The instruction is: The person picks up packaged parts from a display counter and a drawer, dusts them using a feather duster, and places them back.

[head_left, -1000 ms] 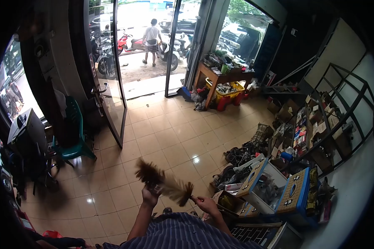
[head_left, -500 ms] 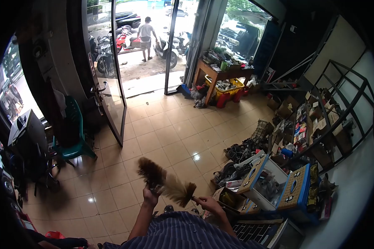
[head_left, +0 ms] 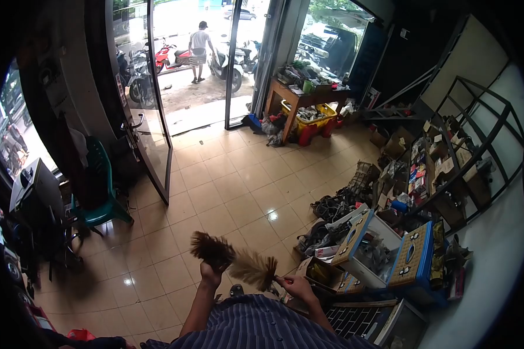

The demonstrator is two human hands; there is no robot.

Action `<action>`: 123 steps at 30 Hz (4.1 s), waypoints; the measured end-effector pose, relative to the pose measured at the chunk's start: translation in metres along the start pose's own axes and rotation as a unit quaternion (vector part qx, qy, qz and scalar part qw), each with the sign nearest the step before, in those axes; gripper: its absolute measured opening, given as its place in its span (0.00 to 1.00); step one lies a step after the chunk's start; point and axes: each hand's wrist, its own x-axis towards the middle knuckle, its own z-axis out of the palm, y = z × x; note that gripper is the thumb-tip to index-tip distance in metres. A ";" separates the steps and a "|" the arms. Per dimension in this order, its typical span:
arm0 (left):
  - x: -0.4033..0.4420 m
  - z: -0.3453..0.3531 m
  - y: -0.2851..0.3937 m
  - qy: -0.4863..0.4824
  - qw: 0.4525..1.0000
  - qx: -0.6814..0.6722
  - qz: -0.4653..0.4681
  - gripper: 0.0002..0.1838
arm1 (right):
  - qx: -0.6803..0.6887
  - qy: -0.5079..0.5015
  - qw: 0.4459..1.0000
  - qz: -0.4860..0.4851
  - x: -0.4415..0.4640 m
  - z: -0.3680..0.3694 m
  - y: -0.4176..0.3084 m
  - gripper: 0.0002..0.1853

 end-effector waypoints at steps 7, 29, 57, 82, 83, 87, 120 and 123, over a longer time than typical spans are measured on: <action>0.002 -0.002 -0.002 0.024 1.000 -0.009 -0.004 0.25 | -0.007 0.101 0.995 -0.006 0.016 0.022 0.029 0.33; 0.011 -0.005 -0.029 0.251 0.966 0.054 0.038 0.03 | 0.066 0.172 0.983 0.000 0.002 0.017 0.022 0.27; 0.056 0.144 -0.197 -0.019 0.971 0.240 0.002 0.10 | 0.135 0.008 0.985 0.106 -0.056 -0.099 0.219 0.27; 0.169 0.467 -0.533 -0.210 0.742 0.200 -0.604 0.20 | 0.291 0.101 0.804 0.509 -0.050 -0.039 0.320 0.32; 0.182 0.456 -0.572 -0.191 0.735 0.170 -0.628 0.19 | 0.301 0.107 0.793 0.519 -0.050 -0.034 0.314 0.32; 0.194 0.462 -0.653 -0.261 0.660 0.207 -0.673 0.12 | 0.365 0.141 0.699 0.598 -0.047 0.002 0.291 0.34; -0.323 0.391 -0.611 -0.936 0.207 0.262 0.114 0.30 | 0.532 0.327 0.536 0.568 -0.230 0.219 0.295 0.35; -0.321 0.393 -0.609 -0.924 0.286 0.245 0.071 0.28 | 0.523 0.320 0.521 0.594 -0.248 0.222 0.284 0.35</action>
